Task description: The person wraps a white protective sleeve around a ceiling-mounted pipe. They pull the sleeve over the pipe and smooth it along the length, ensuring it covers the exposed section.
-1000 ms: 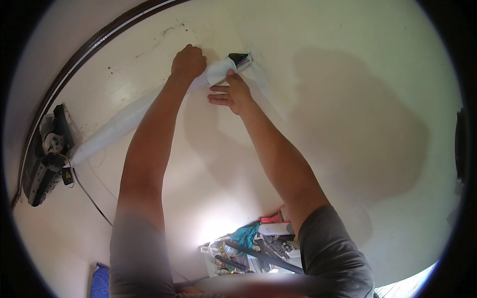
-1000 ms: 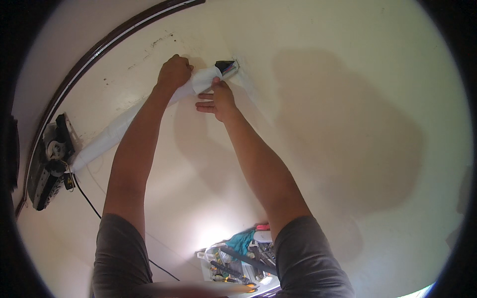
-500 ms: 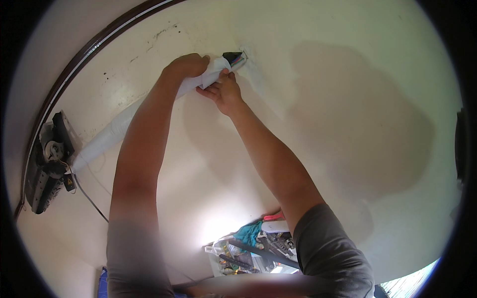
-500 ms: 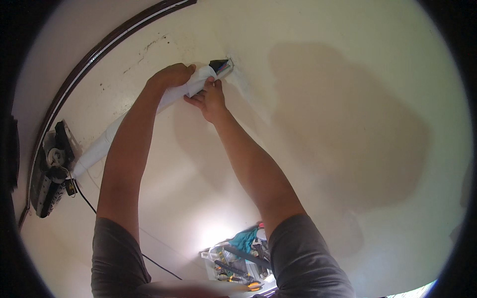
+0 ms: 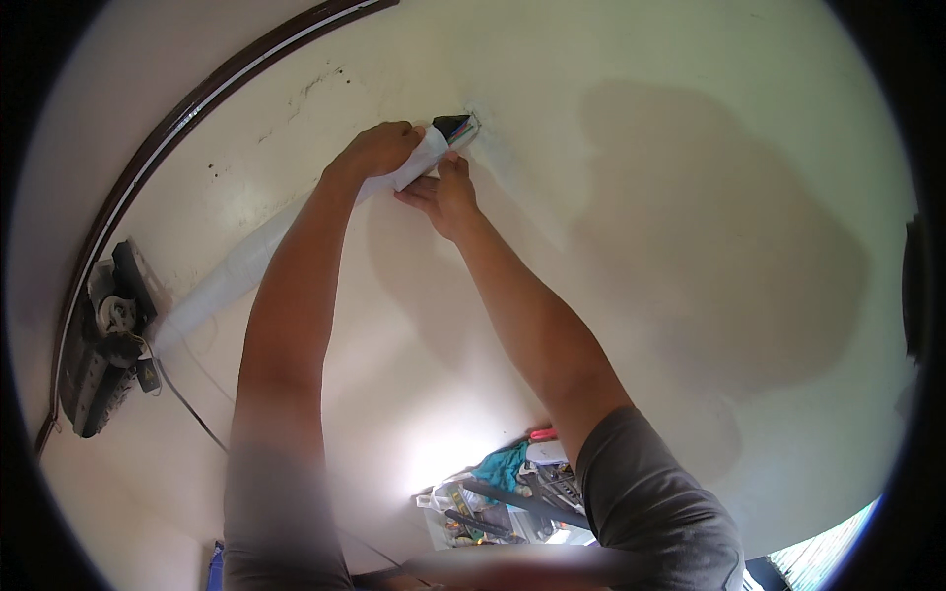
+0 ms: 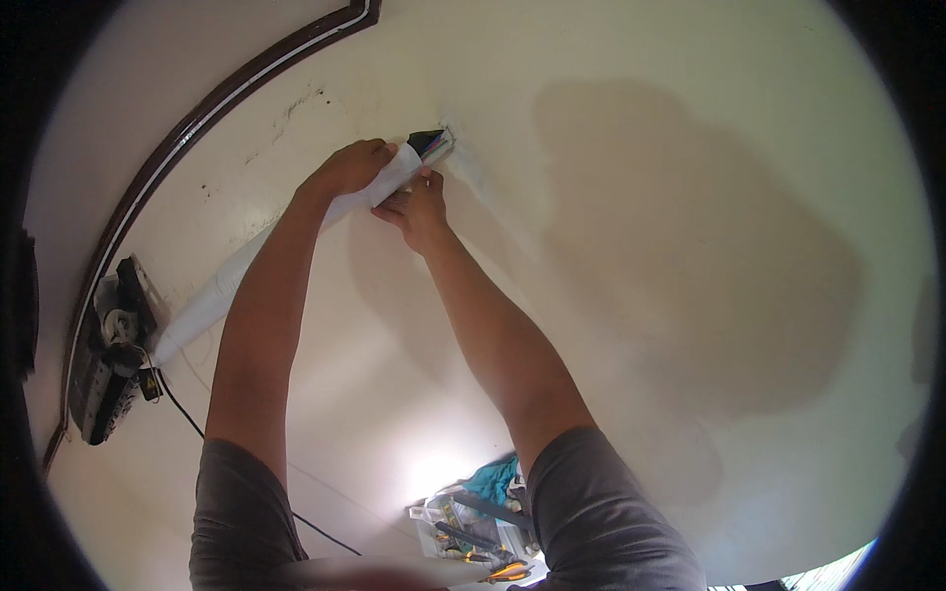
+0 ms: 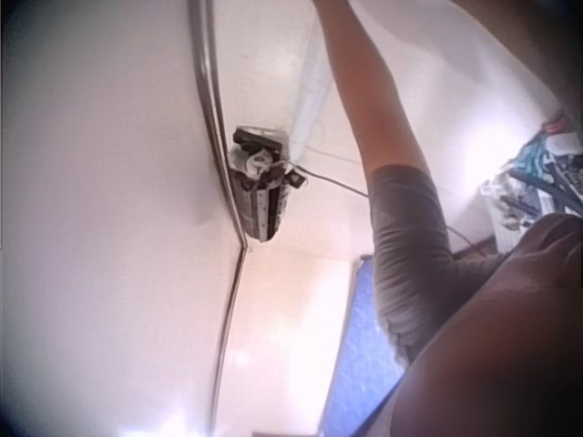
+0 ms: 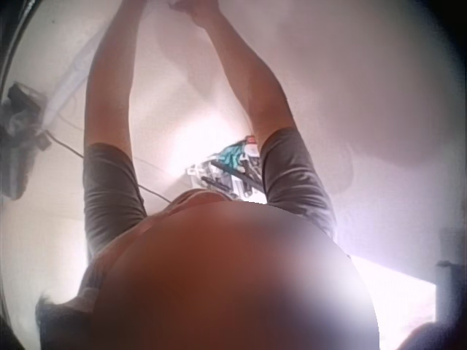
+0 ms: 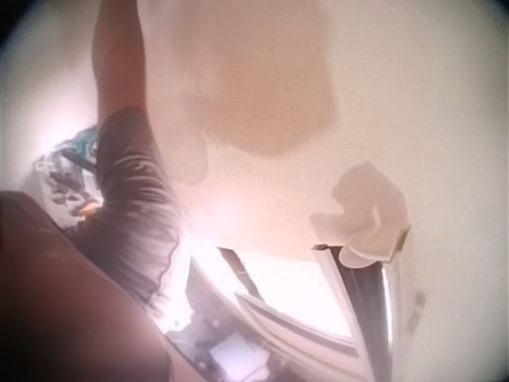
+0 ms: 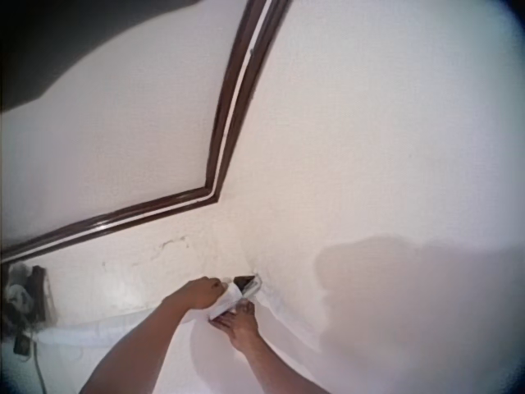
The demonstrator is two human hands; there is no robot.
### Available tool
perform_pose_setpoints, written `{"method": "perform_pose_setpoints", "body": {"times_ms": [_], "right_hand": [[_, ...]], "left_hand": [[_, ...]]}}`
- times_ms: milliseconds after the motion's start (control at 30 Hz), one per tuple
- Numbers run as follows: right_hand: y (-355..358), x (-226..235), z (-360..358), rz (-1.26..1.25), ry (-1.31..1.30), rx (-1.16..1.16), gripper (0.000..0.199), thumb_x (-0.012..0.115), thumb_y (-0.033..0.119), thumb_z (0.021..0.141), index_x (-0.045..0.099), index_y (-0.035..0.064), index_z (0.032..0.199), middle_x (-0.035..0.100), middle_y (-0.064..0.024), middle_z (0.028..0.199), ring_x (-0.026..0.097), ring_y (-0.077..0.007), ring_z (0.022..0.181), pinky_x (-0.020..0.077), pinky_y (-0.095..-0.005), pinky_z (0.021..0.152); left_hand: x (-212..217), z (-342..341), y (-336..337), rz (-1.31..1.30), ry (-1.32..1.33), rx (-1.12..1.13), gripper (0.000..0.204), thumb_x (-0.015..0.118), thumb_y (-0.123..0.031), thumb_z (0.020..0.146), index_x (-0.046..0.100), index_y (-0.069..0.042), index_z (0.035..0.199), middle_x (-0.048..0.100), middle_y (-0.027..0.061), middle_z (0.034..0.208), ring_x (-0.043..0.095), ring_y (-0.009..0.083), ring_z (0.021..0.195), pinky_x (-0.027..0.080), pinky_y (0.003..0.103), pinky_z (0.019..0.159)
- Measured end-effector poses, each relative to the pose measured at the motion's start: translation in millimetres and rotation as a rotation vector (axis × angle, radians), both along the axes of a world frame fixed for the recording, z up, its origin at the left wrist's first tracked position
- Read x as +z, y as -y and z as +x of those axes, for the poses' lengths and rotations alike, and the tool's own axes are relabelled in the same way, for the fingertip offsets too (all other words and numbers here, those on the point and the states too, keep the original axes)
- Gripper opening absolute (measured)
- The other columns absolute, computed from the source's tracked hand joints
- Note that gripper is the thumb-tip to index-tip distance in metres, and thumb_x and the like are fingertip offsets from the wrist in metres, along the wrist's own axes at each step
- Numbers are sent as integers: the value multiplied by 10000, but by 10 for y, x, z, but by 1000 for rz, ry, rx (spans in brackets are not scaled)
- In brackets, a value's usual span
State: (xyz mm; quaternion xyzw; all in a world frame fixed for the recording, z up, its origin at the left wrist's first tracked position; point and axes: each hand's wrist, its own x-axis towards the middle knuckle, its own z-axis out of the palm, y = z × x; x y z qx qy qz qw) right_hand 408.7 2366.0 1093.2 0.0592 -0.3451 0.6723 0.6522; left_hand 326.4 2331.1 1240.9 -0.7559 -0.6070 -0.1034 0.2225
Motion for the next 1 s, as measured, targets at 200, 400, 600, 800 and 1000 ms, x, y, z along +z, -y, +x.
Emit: {"method": "perform_pose_setpoints", "body": {"times_ms": [200, 400, 600, 800, 1000], "right_hand": [[-49, -90, -64, -33, -39, -63, 531, 492, 52, 1086, 164, 95, 1502, 511, -314, 1339, 647, -449, 1174, 585, -602, 1056], [-114, -82, -151, -108, -117, -50, 466, 523, 24, 1058, 324, 74, 1476, 579, -199, 1216, 661, -362, 1106, 585, -542, 1055], [-264, -71, -230, -168, -163, 51, 154, 559, 104, 1055, 565, 51, 1199, 617, -116, 1036, 671, -263, 913, 618, -456, 828], [-171, 3, -249, -183, 17, -2, 168, 550, 105, 1042, 577, 9, 1177, 599, -131, 1058, 666, -297, 956, 614, -487, 882], [-29, 59, -176, -271, -51, 87, 302, 596, 103, 1028, 567, 10, 1313, 599, -149, 1206, 647, -331, 1117, 569, -541, 1032]], "left_hand": [[7, -80, -132, -48, 157, -115, 563, 459, -450, 1100, 617, -28, 1437, 680, 218, 1385, 658, 333, 1249, 478, 429, 1077], [19, -127, -216, -107, 181, -149, 548, 456, -414, 1103, 598, -24, 1460, 682, 215, 1376, 655, 326, 1234, 472, 422, 1080], [-3, -78, -140, -98, 212, -197, 518, 436, -396, 1094, 626, -32, 1411, 692, 212, 1350, 658, 328, 1216, 471, 422, 1075], [87, -28, -118, -273, 272, -126, 528, 376, -417, 1086, 611, -95, 1432, 663, 180, 1401, 641, 303, 1222, 463, 427, 1073], [18, -60, -250, -142, 161, -201, 505, 403, -393, 1099, 613, -41, 1393, 682, 174, 1376, 656, 295, 1200, 493, 437, 1034]]}}
